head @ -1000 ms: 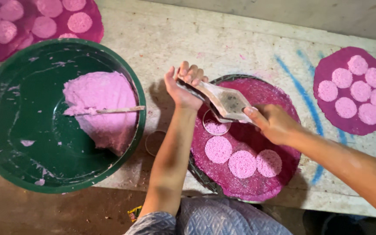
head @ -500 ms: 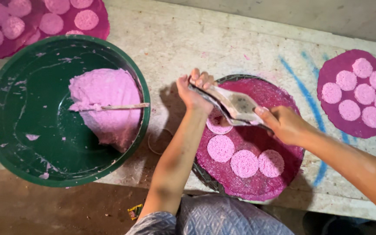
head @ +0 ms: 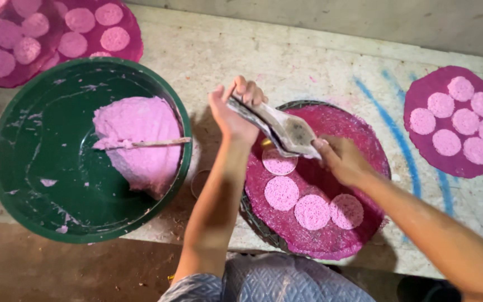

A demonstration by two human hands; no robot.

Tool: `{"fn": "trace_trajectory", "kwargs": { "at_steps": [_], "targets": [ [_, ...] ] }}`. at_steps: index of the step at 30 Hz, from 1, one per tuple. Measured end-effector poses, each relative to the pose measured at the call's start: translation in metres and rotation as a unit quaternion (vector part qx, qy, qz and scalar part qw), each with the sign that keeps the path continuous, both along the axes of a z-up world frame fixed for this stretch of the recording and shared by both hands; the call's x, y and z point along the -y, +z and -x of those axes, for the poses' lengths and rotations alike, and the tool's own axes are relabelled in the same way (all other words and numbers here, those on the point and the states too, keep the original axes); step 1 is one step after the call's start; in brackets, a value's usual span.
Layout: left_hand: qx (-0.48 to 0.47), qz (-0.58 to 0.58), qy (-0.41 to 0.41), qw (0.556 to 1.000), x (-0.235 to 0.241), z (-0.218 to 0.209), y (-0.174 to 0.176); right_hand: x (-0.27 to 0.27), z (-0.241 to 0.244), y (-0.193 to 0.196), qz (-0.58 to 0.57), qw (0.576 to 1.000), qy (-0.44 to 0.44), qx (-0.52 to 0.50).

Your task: The person uses a specialized handheld mold tool to shape pink dough-like material into small disks on a purple work surface, then uses a thin stick to pick up and gather more material from a green bowl, repeating the shaping process to create multiple disks.

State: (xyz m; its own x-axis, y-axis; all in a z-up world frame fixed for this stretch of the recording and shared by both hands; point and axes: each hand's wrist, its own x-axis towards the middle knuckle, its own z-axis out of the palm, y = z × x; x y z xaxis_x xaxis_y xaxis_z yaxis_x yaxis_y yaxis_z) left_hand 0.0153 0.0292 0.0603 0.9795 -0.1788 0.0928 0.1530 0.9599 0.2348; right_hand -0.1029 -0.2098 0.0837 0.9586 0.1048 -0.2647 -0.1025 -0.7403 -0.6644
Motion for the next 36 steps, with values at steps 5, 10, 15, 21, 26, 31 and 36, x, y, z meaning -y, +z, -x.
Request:
{"fn": "trace_trajectory", "kwargs": {
  "at_steps": [5, 10, 15, 21, 26, 31, 36],
  "targets": [
    [-0.036, -0.350, 0.084, 0.932, -0.034, 0.035, 0.016, 0.000, 0.036, -0.013, -0.130, 0.983, -0.119, -0.046],
    [0.125, -0.859, 0.001, 0.497, 0.010, 0.103, 0.001, 0.029, 0.075, -0.019, -0.345, 0.921, -0.052, 0.173],
    [0.155, -0.898, -0.028, 0.410, 0.037, 0.120, -0.036, 0.058, 0.123, -0.033, -0.418, 0.868, -0.133, 0.235],
    [0.170, -0.867, 0.020, 0.469, 0.043, 0.084, -0.063, 0.099, 0.192, -0.060, -0.471, 0.814, -0.222, 0.258],
    [0.249, -0.859, 0.002, 0.448, 0.079, 0.047, -0.015, 0.113, 0.225, -0.071, -0.510, 0.797, -0.182, 0.265],
    [0.555, -0.682, -0.014, 0.476, 0.105, 0.111, 0.063, 0.105, 0.233, -0.024, -0.259, 0.917, -0.224, 0.207],
    [0.654, -0.615, -0.232, 0.374, 0.076, 0.194, 0.109, 0.083, 0.222, 0.076, 0.019, 0.927, 0.105, 0.359]
  ]
}}
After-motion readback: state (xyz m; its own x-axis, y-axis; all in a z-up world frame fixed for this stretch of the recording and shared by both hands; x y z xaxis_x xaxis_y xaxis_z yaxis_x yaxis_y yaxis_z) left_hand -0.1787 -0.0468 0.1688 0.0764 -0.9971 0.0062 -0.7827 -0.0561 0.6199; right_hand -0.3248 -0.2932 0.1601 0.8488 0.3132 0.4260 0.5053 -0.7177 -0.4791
